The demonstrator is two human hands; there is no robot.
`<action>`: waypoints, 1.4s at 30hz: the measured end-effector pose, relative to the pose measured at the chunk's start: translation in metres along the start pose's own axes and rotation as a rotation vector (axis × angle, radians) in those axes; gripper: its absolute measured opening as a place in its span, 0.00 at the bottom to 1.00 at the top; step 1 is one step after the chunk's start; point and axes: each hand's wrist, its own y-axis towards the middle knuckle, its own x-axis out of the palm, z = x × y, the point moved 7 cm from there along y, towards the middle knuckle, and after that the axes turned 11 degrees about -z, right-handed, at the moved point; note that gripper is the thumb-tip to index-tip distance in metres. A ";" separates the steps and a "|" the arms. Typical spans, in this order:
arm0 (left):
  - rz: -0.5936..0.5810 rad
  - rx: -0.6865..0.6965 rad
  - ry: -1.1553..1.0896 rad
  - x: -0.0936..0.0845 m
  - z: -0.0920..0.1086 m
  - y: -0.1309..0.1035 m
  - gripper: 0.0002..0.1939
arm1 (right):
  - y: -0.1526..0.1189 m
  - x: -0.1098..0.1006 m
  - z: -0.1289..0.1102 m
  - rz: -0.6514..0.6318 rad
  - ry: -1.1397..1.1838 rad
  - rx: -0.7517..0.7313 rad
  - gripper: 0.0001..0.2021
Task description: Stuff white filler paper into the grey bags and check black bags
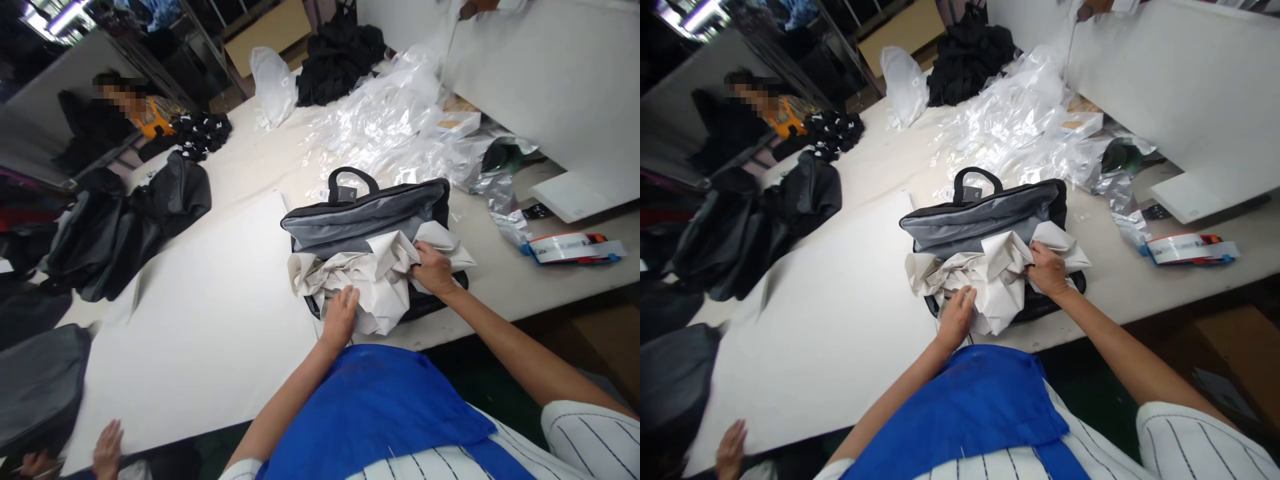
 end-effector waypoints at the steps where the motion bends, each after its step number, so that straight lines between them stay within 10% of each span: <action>1: 0.020 -0.042 0.009 -0.002 -0.012 0.009 0.30 | 0.002 -0.003 0.000 0.051 -0.007 -0.007 0.10; 5: 0.004 -0.086 -0.042 -0.011 -0.050 0.042 0.31 | 0.006 0.007 0.007 0.145 -0.091 -0.018 0.12; 11: -0.068 0.018 -0.145 -0.029 -0.071 0.046 0.32 | 0.001 0.042 0.026 -0.057 -0.047 -0.114 0.22; 16: 0.064 0.087 -0.272 -0.035 -0.046 -0.006 0.30 | -0.009 0.045 0.042 -0.286 0.205 -0.262 0.25; 20: -0.073 0.148 -0.146 0.007 -0.005 -0.024 0.39 | -0.020 0.053 0.048 -0.382 0.141 -0.222 0.32; 24: -0.147 0.114 0.000 0.022 -0.001 -0.006 0.20 | -0.027 0.043 0.030 -0.298 -0.089 -0.268 0.26; 30: 0.025 -0.016 0.060 -0.026 -0.051 0.016 0.31 | -0.037 0.014 0.019 -0.007 -0.316 -0.295 0.19; 33: 0.016 0.026 0.195 -0.024 -0.062 0.020 0.27 | -0.043 0.015 0.023 0.121 -0.383 -0.324 0.14; 42: -0.097 -0.020 0.201 -0.005 -0.097 0.031 0.33 | -0.077 0.013 0.034 0.021 -0.222 -0.449 0.14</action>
